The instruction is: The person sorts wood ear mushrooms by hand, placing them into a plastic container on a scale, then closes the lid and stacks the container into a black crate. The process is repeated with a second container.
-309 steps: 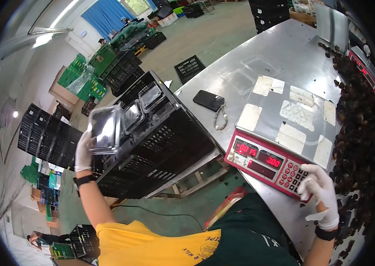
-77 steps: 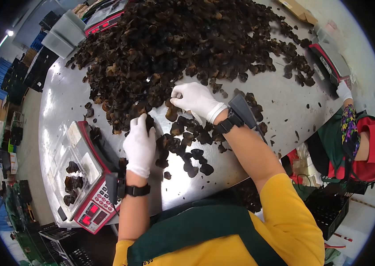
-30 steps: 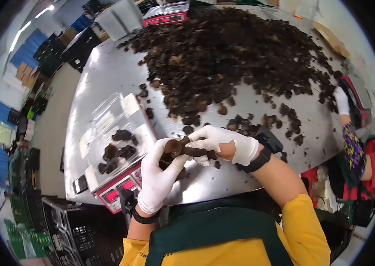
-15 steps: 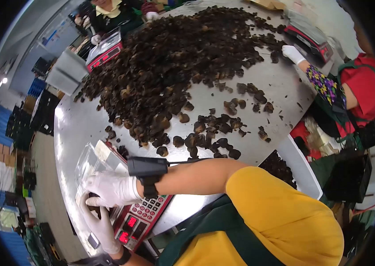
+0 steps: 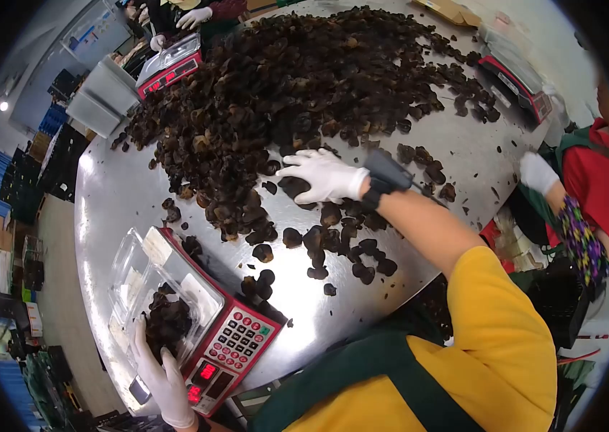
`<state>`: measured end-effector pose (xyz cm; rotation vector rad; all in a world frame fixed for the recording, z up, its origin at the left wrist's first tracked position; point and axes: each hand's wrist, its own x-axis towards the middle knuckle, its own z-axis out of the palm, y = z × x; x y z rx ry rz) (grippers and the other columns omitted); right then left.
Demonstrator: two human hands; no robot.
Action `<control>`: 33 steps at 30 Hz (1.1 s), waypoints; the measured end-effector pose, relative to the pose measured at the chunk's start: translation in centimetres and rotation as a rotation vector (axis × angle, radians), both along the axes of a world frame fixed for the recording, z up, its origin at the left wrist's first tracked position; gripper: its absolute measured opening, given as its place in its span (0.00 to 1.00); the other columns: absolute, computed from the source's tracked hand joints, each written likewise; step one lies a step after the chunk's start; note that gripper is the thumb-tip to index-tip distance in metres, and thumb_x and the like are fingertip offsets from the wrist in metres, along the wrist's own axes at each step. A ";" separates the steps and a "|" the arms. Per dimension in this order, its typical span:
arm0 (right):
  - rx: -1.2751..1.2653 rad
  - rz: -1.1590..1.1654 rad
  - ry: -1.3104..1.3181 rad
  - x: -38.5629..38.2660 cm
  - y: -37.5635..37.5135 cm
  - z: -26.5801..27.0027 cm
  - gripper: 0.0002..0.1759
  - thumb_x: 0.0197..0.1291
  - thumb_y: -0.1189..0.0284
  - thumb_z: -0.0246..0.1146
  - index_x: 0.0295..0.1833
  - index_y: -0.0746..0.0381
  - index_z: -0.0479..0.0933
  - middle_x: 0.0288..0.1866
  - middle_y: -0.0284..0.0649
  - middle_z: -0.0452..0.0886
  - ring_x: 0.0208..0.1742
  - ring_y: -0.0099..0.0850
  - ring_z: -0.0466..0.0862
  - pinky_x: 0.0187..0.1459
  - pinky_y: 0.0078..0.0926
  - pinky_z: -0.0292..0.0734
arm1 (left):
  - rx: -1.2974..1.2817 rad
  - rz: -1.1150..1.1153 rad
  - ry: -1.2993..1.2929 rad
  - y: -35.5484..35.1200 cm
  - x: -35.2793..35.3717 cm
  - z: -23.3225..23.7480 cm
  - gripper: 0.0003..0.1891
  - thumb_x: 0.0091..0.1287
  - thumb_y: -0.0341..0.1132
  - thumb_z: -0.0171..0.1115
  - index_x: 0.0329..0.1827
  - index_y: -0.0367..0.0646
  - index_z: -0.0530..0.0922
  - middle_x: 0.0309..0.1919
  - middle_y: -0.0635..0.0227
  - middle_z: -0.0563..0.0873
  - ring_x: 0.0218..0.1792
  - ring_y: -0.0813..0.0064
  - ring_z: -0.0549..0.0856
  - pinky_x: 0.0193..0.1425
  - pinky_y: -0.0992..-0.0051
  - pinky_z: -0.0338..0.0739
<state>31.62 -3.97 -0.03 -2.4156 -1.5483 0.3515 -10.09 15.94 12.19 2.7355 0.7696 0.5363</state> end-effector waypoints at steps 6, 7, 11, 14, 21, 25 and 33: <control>0.317 0.027 -0.132 -0.4 -1.3 2.1 0.36 0.52 0.58 0.72 0.69 0.51 0.76 0.71 0.44 0.74 0.72 0.46 0.71 0.75 0.46 0.60 | -0.089 0.086 -0.069 -0.3 0.0 -0.8 0.35 0.60 0.19 0.52 0.75 0.33 0.66 0.73 0.45 0.69 0.75 0.45 0.68 0.80 0.53 0.59; 0.317 0.023 -0.127 -0.7 -1.0 1.8 0.36 0.52 0.58 0.72 0.69 0.51 0.76 0.71 0.44 0.74 0.72 0.46 0.71 0.75 0.46 0.60 | -0.082 0.123 -0.093 -0.4 0.0 -0.8 0.35 0.60 0.18 0.52 0.76 0.33 0.66 0.73 0.45 0.68 0.76 0.46 0.67 0.81 0.53 0.57; 0.166 0.139 -0.128 -0.9 0.6 0.2 0.27 0.55 0.66 0.71 0.62 0.53 0.78 0.56 0.39 0.79 0.62 0.40 0.77 0.72 0.43 0.65 | -0.118 0.182 -0.157 -0.4 -0.3 -1.1 0.34 0.61 0.19 0.52 0.75 0.31 0.65 0.74 0.46 0.67 0.77 0.48 0.64 0.82 0.52 0.56; 0.298 0.029 -0.070 0.3 1.0 -0.4 0.19 0.58 0.71 0.68 0.57 0.55 0.81 0.53 0.40 0.80 0.57 0.42 0.80 0.60 0.38 0.76 | -0.103 0.182 -0.158 -0.2 -0.7 -1.4 0.33 0.62 0.21 0.52 0.75 0.31 0.66 0.74 0.46 0.67 0.78 0.49 0.64 0.82 0.51 0.56; 0.553 -0.256 0.643 3.6 1.5 0.1 0.08 0.65 0.73 0.68 0.47 0.59 0.87 0.44 0.36 0.89 0.42 0.25 0.87 0.49 0.22 0.81 | -0.064 0.141 -0.163 0.1 -0.7 -1.4 0.30 0.66 0.24 0.50 0.74 0.30 0.66 0.73 0.46 0.68 0.77 0.49 0.66 0.82 0.52 0.57; 0.609 -0.269 0.947 2.3 1.8 2.8 0.08 0.70 0.75 0.66 0.52 0.64 0.84 0.48 0.36 0.88 0.51 0.25 0.85 0.58 0.26 0.79 | -0.070 0.188 -0.178 0.1 -0.7 -1.5 0.29 0.66 0.23 0.51 0.74 0.30 0.67 0.73 0.47 0.69 0.76 0.50 0.67 0.81 0.52 0.57; 0.117 0.037 0.349 -4.2 6.9 1.9 0.27 0.61 0.56 0.70 0.63 0.57 0.79 0.46 0.48 0.88 0.47 0.39 0.89 0.49 0.35 0.83 | -0.108 0.218 -0.207 -0.5 -0.3 -1.5 0.30 0.63 0.20 0.51 0.72 0.31 0.70 0.71 0.49 0.71 0.75 0.51 0.68 0.81 0.54 0.57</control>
